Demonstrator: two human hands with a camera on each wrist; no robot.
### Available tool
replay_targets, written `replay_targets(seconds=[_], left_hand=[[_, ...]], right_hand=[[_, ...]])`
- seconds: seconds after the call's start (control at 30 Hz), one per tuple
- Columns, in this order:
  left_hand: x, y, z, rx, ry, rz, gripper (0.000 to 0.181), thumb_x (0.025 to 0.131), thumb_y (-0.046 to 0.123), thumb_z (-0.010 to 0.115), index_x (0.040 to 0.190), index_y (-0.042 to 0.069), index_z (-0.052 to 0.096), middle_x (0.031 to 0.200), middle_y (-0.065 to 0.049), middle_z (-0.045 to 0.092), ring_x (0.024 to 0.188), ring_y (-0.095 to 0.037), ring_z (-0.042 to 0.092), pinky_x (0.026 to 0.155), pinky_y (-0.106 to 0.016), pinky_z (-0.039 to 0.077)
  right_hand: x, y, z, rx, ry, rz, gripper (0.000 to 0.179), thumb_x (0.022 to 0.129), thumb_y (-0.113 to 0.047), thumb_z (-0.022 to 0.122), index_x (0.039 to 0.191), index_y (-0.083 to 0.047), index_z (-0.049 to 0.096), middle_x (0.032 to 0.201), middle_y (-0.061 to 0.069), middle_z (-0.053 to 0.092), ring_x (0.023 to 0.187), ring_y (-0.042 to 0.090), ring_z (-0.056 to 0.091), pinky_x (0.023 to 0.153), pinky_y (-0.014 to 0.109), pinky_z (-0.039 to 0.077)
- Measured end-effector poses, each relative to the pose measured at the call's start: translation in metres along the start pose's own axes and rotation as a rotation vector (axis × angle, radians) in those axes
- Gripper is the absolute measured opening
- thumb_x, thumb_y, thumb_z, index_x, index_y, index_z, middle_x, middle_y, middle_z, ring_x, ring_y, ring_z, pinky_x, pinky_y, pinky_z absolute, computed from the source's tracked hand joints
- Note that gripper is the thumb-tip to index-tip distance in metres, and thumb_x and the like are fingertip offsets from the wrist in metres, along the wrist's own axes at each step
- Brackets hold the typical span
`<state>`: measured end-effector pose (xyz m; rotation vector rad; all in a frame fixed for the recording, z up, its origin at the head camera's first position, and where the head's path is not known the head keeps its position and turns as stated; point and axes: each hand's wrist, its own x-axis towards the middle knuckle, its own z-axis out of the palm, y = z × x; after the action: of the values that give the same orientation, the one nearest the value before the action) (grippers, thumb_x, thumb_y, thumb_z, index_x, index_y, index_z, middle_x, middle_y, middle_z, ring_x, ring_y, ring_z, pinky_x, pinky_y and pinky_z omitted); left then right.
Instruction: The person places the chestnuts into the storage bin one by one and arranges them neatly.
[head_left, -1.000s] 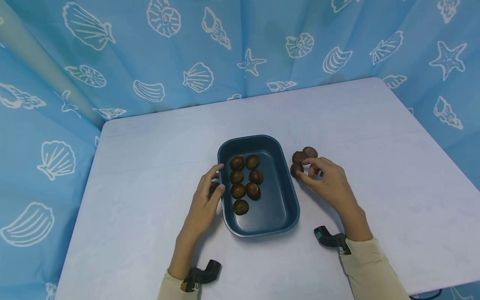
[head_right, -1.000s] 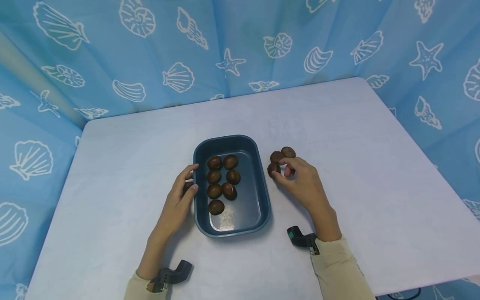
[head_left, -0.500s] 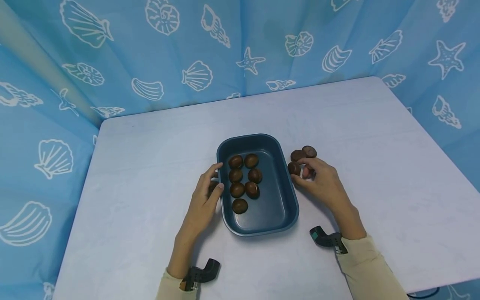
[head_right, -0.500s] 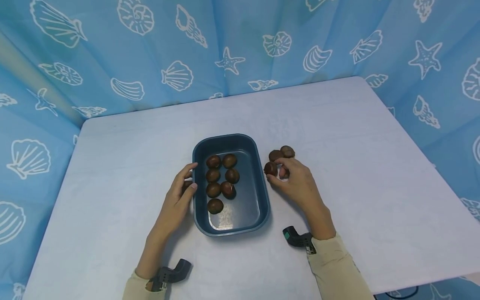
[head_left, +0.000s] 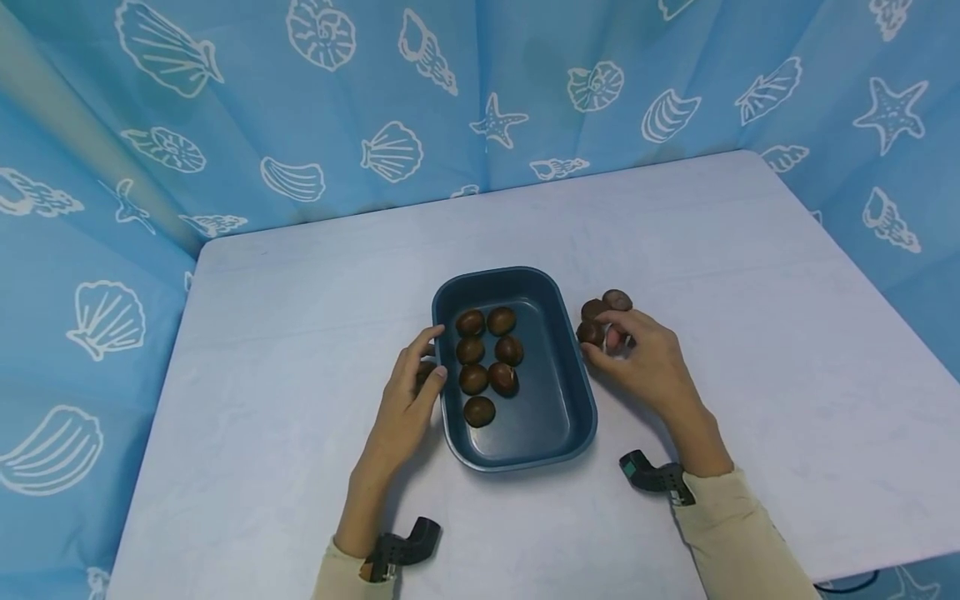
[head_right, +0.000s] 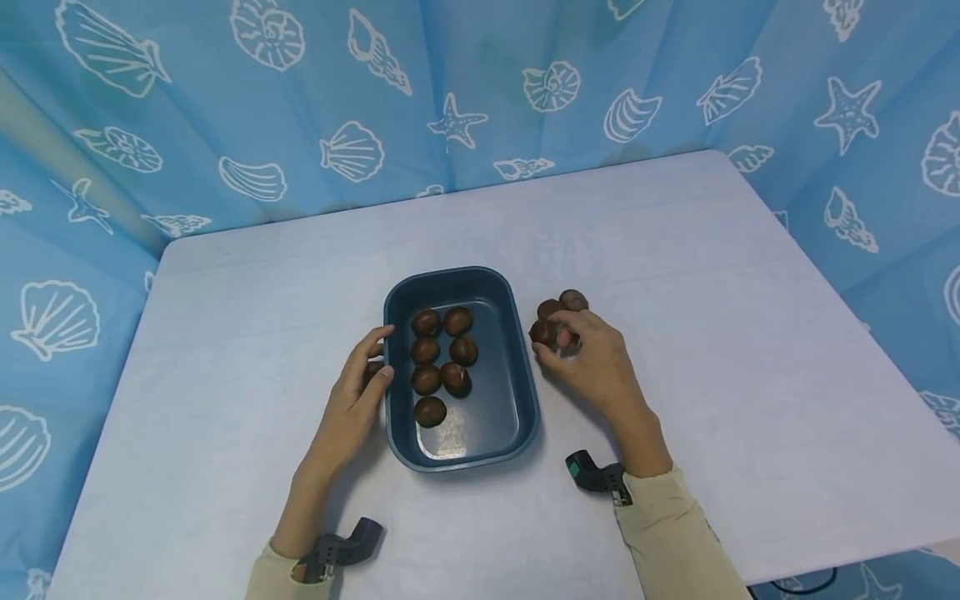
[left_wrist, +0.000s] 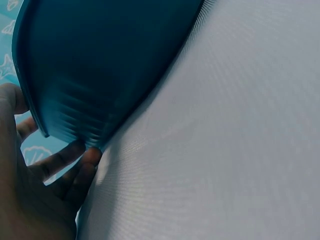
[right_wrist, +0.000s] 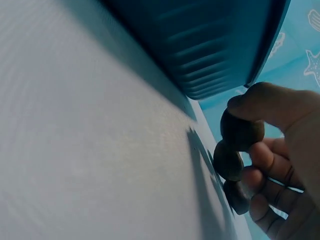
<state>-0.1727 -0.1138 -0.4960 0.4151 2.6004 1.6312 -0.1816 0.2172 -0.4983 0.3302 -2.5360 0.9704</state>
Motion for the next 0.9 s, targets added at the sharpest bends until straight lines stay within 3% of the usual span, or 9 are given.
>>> replay_targets(seconds=[0.17,0.3,0.5,0.9], left_hand=[[0.0,0.0,-0.001,0.002,0.005,0.004,0.049,0.105,0.037,0.045,0.153,0.041,0.034,0.138,-0.007,0.047,0.116,-0.025,0.055,0.096,-0.051,0.046],[0.0,0.001,-0.002,0.008,0.008,-0.001,0.048,0.105,0.038,0.044,0.152,0.043,0.034,0.139,-0.007,0.046,0.116,-0.024,0.055,0.097,-0.051,0.045],[-0.001,0.0,-0.002,0.013,0.006,-0.006,0.048,0.106,0.039,0.044,0.152,0.043,0.034,0.138,-0.007,0.047,0.117,-0.025,0.054,0.097,-0.052,0.045],[0.0,-0.001,0.0,0.002,0.009,-0.006,0.047,0.105,0.036,0.045,0.151,0.044,0.035,0.138,-0.005,0.047,0.116,-0.023,0.054,0.097,-0.051,0.045]], right_hand=[[0.002,-0.002,-0.002,0.03,0.033,-0.031,0.032,0.077,-0.006,0.083,0.105,0.002,0.07,0.077,0.003,0.057,0.073,0.019,0.059,0.064,0.035,0.047],[0.002,-0.007,-0.005,0.049,0.049,-0.005,0.024,0.079,-0.009,0.082,0.097,-0.002,0.068,0.077,0.002,0.056,0.077,0.018,0.057,0.068,0.034,0.046],[0.0,-0.014,-0.009,0.082,0.079,0.02,0.031,0.079,-0.012,0.083,0.107,-0.004,0.071,0.079,0.0,0.056,0.081,0.016,0.053,0.072,0.033,0.043],[-0.002,-0.02,-0.014,0.149,0.102,-0.038,0.04,0.076,-0.006,0.085,0.113,-0.004,0.07,0.08,0.0,0.056,0.082,0.014,0.051,0.074,0.029,0.041]])
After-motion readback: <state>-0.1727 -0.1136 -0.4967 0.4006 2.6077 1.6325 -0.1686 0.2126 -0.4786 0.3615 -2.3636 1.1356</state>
